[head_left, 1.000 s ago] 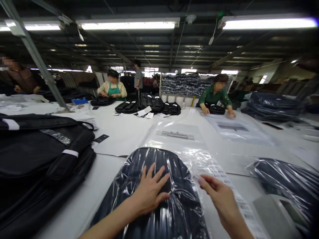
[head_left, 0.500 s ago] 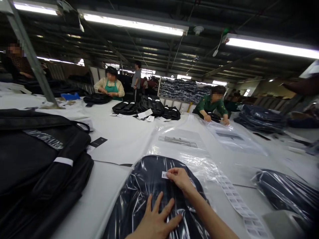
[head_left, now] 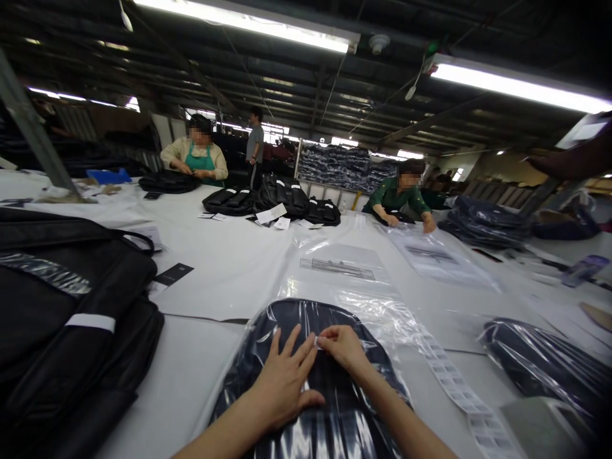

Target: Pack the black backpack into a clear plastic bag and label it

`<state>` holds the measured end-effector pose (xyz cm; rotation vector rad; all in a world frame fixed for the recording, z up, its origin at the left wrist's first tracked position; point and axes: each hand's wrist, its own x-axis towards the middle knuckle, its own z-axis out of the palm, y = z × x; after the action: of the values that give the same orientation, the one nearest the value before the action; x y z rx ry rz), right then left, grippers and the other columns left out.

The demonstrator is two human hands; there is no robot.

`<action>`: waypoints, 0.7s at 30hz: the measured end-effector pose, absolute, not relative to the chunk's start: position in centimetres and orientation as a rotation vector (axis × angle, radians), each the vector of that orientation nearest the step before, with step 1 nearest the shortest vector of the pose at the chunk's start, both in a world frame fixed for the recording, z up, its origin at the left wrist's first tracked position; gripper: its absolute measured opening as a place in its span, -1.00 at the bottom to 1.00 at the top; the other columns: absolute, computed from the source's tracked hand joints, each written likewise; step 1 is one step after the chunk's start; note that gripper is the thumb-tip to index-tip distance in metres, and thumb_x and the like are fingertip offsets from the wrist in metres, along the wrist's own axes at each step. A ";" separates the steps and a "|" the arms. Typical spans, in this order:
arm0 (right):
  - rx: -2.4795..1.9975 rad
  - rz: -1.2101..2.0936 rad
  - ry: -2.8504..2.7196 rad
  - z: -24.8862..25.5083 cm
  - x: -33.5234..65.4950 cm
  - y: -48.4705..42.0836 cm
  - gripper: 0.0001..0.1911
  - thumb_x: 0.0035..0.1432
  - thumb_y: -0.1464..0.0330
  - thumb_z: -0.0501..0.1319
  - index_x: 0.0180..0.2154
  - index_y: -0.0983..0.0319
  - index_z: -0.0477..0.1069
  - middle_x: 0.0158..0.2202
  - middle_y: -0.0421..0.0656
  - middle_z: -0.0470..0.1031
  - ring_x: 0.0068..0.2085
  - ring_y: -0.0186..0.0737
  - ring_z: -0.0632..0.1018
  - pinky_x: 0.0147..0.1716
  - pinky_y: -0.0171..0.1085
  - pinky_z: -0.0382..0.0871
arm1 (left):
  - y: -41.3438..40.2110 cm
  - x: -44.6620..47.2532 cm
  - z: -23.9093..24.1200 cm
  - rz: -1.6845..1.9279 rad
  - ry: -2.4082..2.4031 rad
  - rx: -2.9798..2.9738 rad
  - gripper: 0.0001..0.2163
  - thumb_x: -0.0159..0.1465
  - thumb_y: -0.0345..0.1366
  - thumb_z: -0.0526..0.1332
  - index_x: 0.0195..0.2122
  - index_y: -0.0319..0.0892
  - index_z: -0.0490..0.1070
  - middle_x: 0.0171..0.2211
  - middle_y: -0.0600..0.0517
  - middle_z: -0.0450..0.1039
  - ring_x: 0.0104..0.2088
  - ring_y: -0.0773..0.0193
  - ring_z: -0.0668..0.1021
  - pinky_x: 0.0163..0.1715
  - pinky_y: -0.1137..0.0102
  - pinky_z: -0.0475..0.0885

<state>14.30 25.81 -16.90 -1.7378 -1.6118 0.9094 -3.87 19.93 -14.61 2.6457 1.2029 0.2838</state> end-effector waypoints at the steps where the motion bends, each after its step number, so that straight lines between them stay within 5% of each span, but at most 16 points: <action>1: -1.761 0.868 -1.636 -16.8 14.2 25.7 -0.87 -0.10 0.33 0.25 -0.47 0.26 0.49 -0.56 -0.16 0.52 -0.50 -0.24 0.51 -0.48 -0.33 0.30 | 20.3 -3.9 -14.9 0.272 1.159 2.645 -0.29 0.20 0.18 -0.02 0.27 -0.12 -0.08 0.29 -0.07 -0.10 0.27 -0.19 -0.13 0.14 -0.27 -0.24; 7: -1.966 0.429 -1.823 -15.7 14.4 24.7 -0.75 -0.10 0.21 0.29 -0.39 0.24 0.45 -0.45 -0.06 0.54 -0.32 -0.02 0.55 -0.33 -0.21 0.31 | 20.9 -4.1 -15.7 0.211 1.111 2.591 -0.28 0.19 0.23 -0.11 0.27 -0.12 -0.06 0.28 -0.10 -0.05 0.26 -0.23 -0.08 0.12 -0.29 -0.27; 11: -1.826 0.084 -2.193 -14.6 15.4 22.8 -0.70 0.19 0.23 0.07 -0.10 0.21 0.39 -0.17 0.00 0.53 -0.11 -0.02 0.52 -0.13 -0.11 0.32 | 20.8 -4.2 -15.7 0.209 1.116 2.583 -0.28 0.19 0.22 -0.10 0.27 -0.09 -0.08 0.29 -0.06 -0.08 0.26 -0.22 -0.10 0.13 -0.28 -0.27; 15: -1.351 0.223 -2.629 -14.6 16.1 21.4 -0.53 0.27 0.29 -0.05 0.20 0.08 0.07 0.24 -0.13 0.15 0.24 -0.07 0.17 0.18 0.07 0.00 | 21.3 -4.1 -16.3 0.245 1.108 2.597 -0.36 0.24 0.17 -0.13 0.28 0.03 -0.18 0.31 0.02 -0.15 0.28 -0.13 -0.12 0.14 -0.24 -0.26; 18: -1.487 0.244 -2.520 -14.5 18.5 19.8 -0.51 0.28 0.24 -0.09 0.22 0.09 0.03 0.28 -0.14 0.03 0.27 -0.07 0.09 0.21 0.12 -0.06 | 21.5 -5.2 -16.6 0.285 1.136 2.608 -0.41 0.26 0.13 -0.11 0.27 0.11 -0.18 0.31 0.03 -0.20 0.28 -0.12 -0.11 0.16 -0.21 -0.17; 21: -1.766 0.124 -2.032 -14.8 23.7 14.9 -0.48 0.22 0.16 -0.03 0.17 0.17 0.15 0.24 -0.07 0.14 0.22 -0.05 0.19 0.19 0.03 0.07 | 19.9 -8.6 -17.8 0.627 1.408 2.567 -0.42 0.26 0.08 -0.04 0.27 0.13 -0.13 0.32 0.04 -0.23 0.28 -0.13 -0.15 0.16 -0.18 -0.11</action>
<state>23.68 14.87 -14.84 -1.7656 -2.0322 0.1236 -8.56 19.90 -17.79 2.5668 1.4080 0.6274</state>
